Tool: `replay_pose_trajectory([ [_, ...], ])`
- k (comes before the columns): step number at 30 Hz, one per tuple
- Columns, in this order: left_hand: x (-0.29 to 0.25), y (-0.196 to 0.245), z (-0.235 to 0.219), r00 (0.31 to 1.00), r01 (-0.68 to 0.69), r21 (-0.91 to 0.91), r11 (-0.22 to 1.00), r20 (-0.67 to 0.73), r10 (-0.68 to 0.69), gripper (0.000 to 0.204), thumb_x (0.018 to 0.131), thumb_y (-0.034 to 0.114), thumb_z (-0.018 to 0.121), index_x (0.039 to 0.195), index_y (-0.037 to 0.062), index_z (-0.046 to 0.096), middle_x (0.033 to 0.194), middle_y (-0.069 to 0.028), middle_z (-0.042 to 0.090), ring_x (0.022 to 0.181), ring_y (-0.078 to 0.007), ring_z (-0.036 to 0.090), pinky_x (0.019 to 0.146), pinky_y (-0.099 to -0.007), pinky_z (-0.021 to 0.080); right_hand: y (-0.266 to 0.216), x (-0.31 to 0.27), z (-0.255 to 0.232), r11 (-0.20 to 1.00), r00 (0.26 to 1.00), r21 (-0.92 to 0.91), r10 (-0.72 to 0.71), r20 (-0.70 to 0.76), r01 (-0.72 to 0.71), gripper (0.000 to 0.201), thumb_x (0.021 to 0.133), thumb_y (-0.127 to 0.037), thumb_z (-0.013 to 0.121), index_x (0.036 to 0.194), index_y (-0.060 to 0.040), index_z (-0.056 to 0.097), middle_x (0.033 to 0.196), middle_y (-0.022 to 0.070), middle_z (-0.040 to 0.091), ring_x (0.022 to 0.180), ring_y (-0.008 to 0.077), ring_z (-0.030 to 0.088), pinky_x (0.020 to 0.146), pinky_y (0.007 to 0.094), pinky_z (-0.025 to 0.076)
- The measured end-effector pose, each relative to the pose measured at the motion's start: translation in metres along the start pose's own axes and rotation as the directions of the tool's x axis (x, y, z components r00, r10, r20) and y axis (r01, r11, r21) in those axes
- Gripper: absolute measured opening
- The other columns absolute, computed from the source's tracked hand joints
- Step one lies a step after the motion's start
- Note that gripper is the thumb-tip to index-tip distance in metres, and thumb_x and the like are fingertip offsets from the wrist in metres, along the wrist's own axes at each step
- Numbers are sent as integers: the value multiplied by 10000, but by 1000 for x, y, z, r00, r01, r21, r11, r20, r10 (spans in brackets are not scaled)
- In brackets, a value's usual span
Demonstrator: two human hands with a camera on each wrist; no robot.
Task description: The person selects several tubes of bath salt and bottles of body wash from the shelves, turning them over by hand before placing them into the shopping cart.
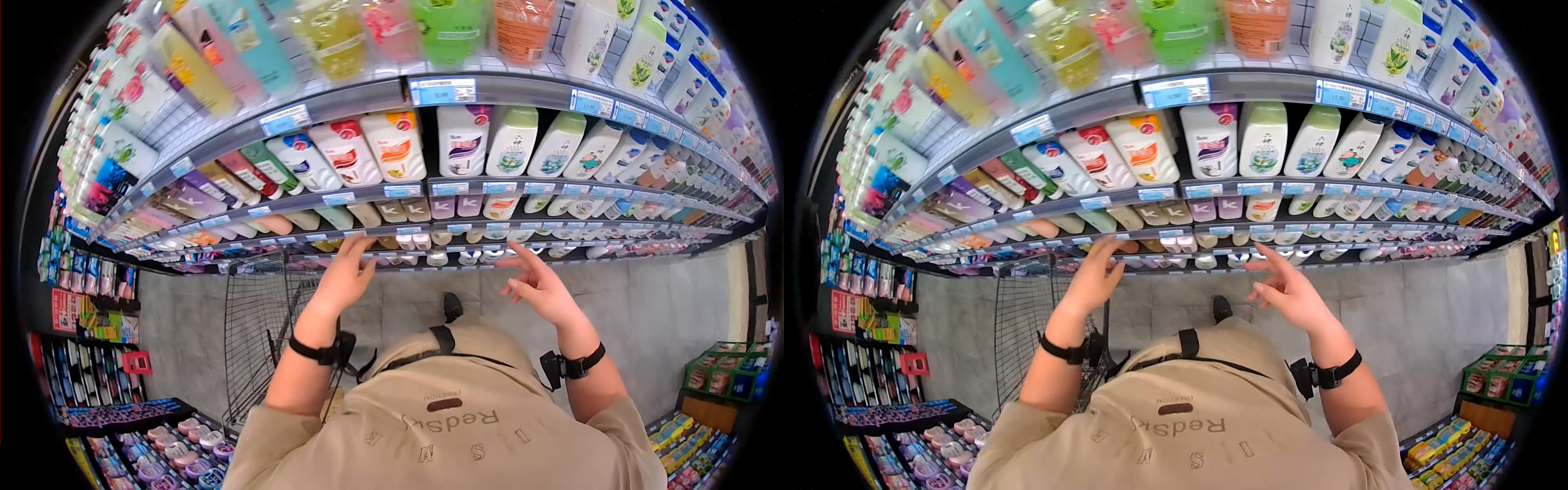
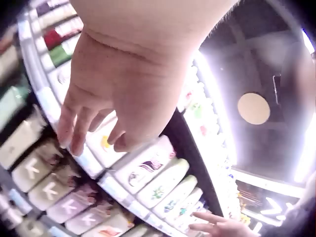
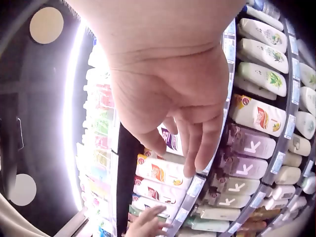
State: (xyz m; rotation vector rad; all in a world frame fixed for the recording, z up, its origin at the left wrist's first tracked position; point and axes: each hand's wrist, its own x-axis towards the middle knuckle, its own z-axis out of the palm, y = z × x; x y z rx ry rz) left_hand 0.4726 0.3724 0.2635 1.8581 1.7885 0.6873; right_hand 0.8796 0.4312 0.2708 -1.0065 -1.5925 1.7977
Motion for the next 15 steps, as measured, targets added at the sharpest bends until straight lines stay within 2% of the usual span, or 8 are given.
replay_pose_trajectory([
  [1,-28,-31,3,999,-28,90,996,-33,31,419,967,92,639,1373,17,571,1440,-225,534,1128,-300,667,863,-363,567,3,-2,11,1000,1000,-5,8,16,-8,691,992,-14,572,1622,-87,297,1434,142,591,961,173,704,786,303,573],
  [3,-91,-78,1,951,298,98,950,51,-304,446,945,137,655,1367,16,579,1312,-237,620,1170,-376,643,922,-409,555,16,-6,37,1000,999,-20,-11,31,12,660,998,-19,572,1605,-85,323,1411,145,601,947,175,703,759,304,581],
  [5,-165,-150,16,916,398,172,901,-19,-401,510,920,190,677,1389,23,568,1287,-249,648,1220,-424,614,980,-458,534,25,-15,63,997,996,17,72,47,-73,632,1003,-24,571,1589,-73,338,1385,146,610,923,179,700,733,304,586],
  [7,-226,-159,11,773,622,220,751,-18,-635,551,913,216,632,1404,-12,533,1367,-310,582,1254,-461,576,1066,-494,483,27,-31,90,998,997,11,64,51,-65,619,1006,-24,564,1582,-65,339,1369,145,615,893,176,697,717,300,588],
  [11,-344,-234,47,498,851,242,466,-89,-863,784,887,257,678,1521,-79,364,1338,-323,610,1279,-441,581,1067,-483,495,36,-65,128,992,992,-76,108,63,-103,614,1010,-24,563,1580,-64,340,1349,135,632,873,162,698,690,289,574],
  [12,-357,-238,52,502,850,229,474,-79,-861,784,887,257,678,1521,-79,364,1338,-323,610,1279,-441,581,1067,-483,495,38,-75,134,985,988,-96,147,51,-141,615,1010,-27,567,1580,-67,342,1345,131,635,872,162,697,687,289,572],
  [14,-377,-244,65,285,948,100,304,168,-944,890,898,288,696,1593,-51,255,1468,-316,525,1313,-445,563,1065,-474,501,39,-95,143,970,975,-113,219,34,-214,623,1008,-38,582,1581,-75,341,1344,122,637,869,162,698,688,294,573],
  [15,-383,-246,74,275,913,247,324,213,-938,900,925,272,683,1621,-30,199,1580,-318,388,1359,-448,523,1089,-455,484,37,-102,145,967,974,-128,226,31,-221,623,1008,-38,582,1581,-75,341,1344,122,637,869,162,698,688,294,573],
])
